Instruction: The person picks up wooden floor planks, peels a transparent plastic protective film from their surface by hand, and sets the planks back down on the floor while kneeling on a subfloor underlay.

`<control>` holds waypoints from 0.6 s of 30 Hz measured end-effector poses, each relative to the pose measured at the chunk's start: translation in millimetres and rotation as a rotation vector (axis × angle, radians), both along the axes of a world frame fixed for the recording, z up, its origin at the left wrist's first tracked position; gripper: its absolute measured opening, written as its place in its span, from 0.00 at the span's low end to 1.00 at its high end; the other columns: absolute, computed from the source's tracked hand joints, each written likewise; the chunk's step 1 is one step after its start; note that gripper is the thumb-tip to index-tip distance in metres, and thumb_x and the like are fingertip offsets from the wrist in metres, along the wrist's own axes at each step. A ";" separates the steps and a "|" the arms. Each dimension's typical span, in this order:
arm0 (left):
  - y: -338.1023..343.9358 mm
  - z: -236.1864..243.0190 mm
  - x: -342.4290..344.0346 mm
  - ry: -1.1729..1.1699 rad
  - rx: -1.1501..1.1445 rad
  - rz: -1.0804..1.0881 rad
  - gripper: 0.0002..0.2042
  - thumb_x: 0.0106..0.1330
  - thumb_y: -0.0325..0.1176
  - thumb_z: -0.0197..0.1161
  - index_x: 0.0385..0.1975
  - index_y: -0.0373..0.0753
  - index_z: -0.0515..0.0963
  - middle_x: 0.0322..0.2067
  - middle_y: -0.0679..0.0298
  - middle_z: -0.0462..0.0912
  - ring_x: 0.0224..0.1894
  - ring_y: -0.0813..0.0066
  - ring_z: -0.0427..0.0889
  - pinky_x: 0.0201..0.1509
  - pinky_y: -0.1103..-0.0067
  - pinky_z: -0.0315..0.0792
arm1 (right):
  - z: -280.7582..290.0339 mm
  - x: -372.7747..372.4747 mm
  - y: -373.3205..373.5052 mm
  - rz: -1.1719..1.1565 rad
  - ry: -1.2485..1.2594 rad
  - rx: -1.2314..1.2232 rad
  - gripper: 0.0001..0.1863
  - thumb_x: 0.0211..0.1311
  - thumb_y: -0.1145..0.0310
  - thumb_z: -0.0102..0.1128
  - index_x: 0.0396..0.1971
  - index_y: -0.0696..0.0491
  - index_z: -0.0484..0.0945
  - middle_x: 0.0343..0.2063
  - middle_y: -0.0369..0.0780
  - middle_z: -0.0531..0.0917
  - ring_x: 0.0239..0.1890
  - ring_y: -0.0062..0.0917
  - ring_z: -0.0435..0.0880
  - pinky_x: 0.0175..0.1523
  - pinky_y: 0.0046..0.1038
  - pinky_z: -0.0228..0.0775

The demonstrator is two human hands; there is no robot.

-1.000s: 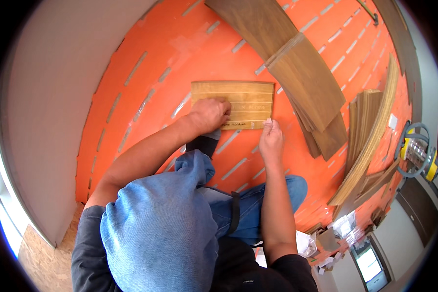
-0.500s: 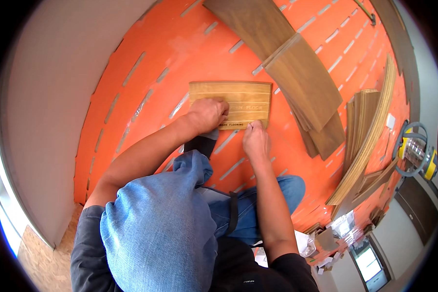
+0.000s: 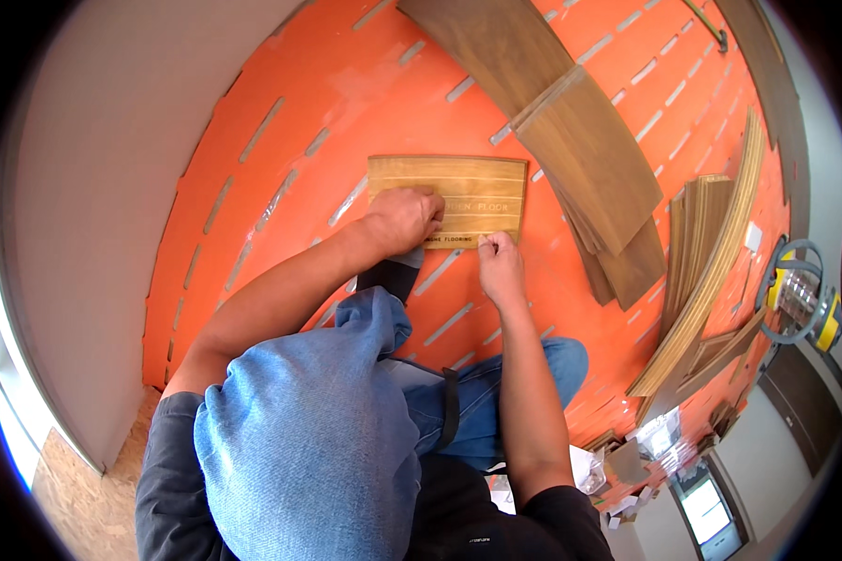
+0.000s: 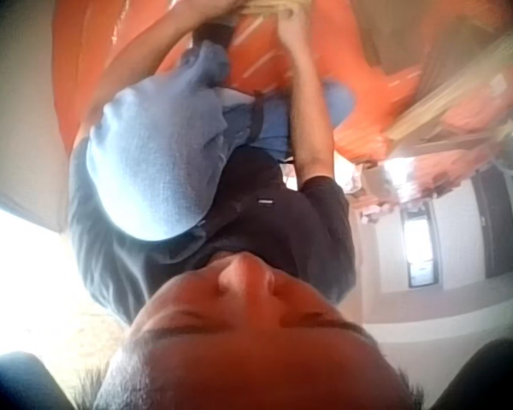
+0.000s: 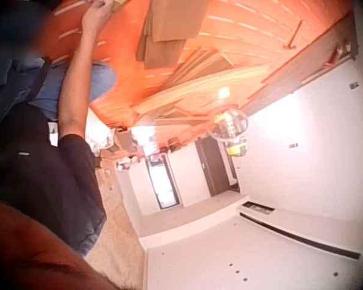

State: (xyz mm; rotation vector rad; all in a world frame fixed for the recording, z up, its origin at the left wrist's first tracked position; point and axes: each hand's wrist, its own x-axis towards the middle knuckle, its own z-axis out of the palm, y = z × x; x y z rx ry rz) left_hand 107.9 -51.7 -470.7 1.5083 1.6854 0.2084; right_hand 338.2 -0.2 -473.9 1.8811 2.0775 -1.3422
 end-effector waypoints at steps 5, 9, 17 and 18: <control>-1.3 -2.8 0.0 0.003 -0.001 0.003 0.08 0.67 0.41 0.69 0.36 0.45 0.82 0.37 0.62 0.87 0.45 0.58 0.87 0.46 0.63 0.81 | 0.6 -2.2 -1.0 -0.005 -0.007 0.018 0.13 0.72 0.64 0.61 0.33 0.60 0.78 0.25 0.48 0.82 0.30 0.37 0.82 0.39 0.39 0.74; -0.8 -2.3 0.1 -0.002 -0.012 0.000 0.07 0.67 0.40 0.69 0.35 0.45 0.82 0.38 0.63 0.86 0.45 0.58 0.87 0.46 0.63 0.81 | -6.2 1.2 -4.2 -0.097 0.082 -0.056 0.12 0.72 0.65 0.60 0.33 0.59 0.78 0.24 0.45 0.82 0.27 0.32 0.81 0.36 0.36 0.73; 0.2 -1.4 0.7 -0.007 0.006 0.007 0.08 0.67 0.40 0.69 0.35 0.45 0.82 0.38 0.63 0.87 0.45 0.58 0.87 0.46 0.63 0.81 | -21.8 7.0 -12.3 -0.295 0.289 -0.192 0.09 0.74 0.67 0.61 0.32 0.54 0.76 0.20 0.28 0.71 0.23 0.12 0.66 0.28 0.23 0.61; 0.9 -1.0 0.3 -0.004 -0.011 0.003 0.08 0.67 0.40 0.69 0.35 0.45 0.82 0.38 0.63 0.87 0.45 0.58 0.87 0.46 0.63 0.81 | -19.5 5.1 -12.6 -0.273 0.273 -0.155 0.09 0.73 0.67 0.61 0.32 0.54 0.76 0.21 0.29 0.72 0.24 0.13 0.67 0.28 0.23 0.62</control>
